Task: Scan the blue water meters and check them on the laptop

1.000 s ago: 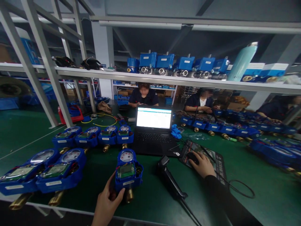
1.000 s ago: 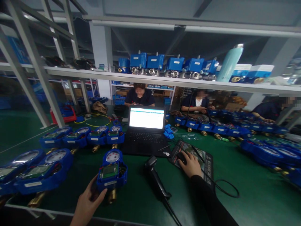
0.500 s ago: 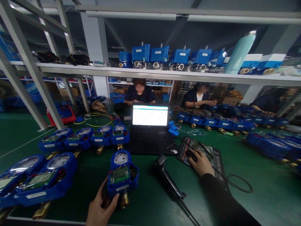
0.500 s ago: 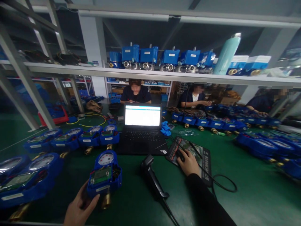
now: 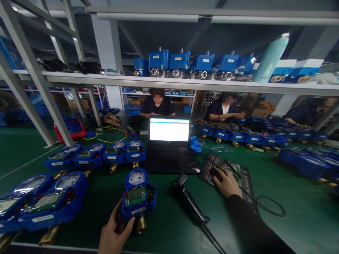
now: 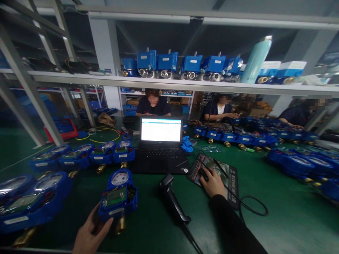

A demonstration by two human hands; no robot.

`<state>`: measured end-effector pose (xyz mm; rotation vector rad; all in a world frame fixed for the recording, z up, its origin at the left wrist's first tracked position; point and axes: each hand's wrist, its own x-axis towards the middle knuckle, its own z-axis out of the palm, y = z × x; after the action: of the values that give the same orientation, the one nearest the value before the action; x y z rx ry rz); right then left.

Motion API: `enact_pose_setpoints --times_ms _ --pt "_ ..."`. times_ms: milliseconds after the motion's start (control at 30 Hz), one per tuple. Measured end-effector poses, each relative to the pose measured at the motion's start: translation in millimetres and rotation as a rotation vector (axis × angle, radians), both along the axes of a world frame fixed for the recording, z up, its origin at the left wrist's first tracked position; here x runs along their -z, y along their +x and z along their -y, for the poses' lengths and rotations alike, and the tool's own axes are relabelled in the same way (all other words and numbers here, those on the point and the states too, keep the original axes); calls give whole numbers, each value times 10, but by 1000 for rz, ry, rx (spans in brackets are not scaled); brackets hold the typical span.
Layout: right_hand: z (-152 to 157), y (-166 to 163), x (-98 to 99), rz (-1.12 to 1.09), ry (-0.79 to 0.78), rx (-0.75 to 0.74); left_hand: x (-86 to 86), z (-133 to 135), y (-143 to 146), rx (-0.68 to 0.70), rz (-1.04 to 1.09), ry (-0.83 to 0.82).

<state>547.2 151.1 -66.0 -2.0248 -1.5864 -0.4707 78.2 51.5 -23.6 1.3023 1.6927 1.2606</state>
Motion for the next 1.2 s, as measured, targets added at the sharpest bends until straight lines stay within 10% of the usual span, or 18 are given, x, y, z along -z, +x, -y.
enact_pose_setpoints --times_ms 1200 --pt "-21 33 46 -5 23 -45 32 -8 10 -2 10 53"
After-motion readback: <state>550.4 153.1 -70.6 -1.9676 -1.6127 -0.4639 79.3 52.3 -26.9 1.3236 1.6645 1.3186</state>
